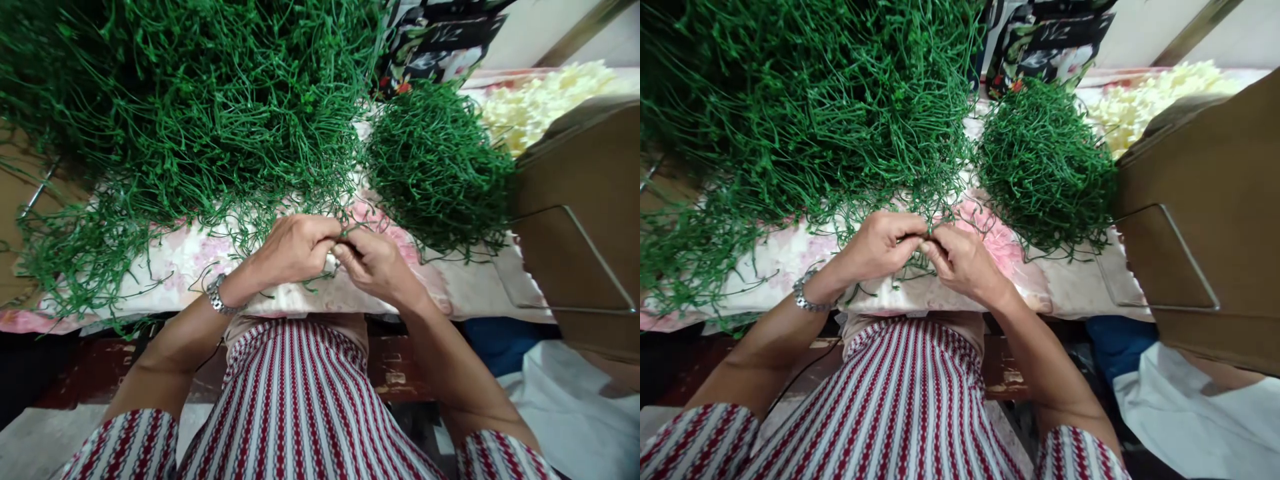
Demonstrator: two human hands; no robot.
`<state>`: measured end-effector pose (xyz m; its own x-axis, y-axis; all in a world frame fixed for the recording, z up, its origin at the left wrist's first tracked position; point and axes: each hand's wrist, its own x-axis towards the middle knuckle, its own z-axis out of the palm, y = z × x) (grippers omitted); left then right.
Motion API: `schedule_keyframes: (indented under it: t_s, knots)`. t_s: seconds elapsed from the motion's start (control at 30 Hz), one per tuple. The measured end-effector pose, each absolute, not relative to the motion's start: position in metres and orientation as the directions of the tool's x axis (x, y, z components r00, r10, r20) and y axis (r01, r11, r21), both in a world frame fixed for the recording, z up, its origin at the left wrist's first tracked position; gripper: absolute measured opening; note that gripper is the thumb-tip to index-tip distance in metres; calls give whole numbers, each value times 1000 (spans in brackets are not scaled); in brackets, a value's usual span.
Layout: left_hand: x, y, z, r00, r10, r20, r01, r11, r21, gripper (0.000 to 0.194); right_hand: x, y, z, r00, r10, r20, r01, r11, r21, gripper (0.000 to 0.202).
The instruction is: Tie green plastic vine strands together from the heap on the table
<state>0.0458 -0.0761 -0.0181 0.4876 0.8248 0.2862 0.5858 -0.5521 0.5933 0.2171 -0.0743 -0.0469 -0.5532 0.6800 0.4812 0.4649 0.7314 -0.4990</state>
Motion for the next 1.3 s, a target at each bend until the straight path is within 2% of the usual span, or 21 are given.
schedule_keyframes:
  t_s: [0.1, 0.23, 0.4, 0.47, 0.6, 0.73, 0.83, 0.93, 1.07, 1.17, 1.3]
  knots:
    - [37, -86, -40, 573, 801, 171, 557, -534, 636, 18, 218, -82, -68, -646, 612, 456, 363, 772, -521, 24]
    - [28, -96, -49, 721, 684, 112, 475, -605, 639, 20, 221, -87, -75, -776, 498, 386, 218, 787, -577, 22]
    - [22, -99, -50, 786, 613, 76, 427, -627, 652, 23, 227, -83, -69, -892, 419, 170, 258, 780, -570, 15]
    - [20, -98, -49, 764, 641, 71, 406, -564, 719, 22, 230, -79, -65, -872, 456, 177, 284, 767, -575, 16]
    - [21, -95, -46, 586, 805, 90, 377, -369, 850, 17, 226, -74, -64, -685, 630, 367, 265, 684, -680, 12]
    - [29, -100, -49, 383, 906, 180, 363, -326, 873, 15, 209, -84, -73, -571, 719, 396, 176, 578, -796, 22]
    - [34, -105, -54, 293, 931, 218, 400, -326, 857, 20, 198, -95, -79, -493, 787, 370, 201, 517, -832, 16]
    - [31, -106, -55, 344, 907, 245, 460, -390, 798, 17, 195, -98, -82, -489, 760, 428, 298, 607, -737, 7]
    - [22, -100, -47, 559, 792, 244, 553, -576, 602, 21, 204, -91, -82, -639, 597, 485, 370, 791, -487, 16]
    - [20, -96, -40, 685, 705, 185, 550, -667, 503, 27, 213, -85, -75, -781, 496, 380, 397, 863, -312, 17]
    - [21, -94, -39, 760, 642, 102, 526, -700, 483, 24, 221, -78, -65, -899, 380, 219, 347, 921, -176, 20]
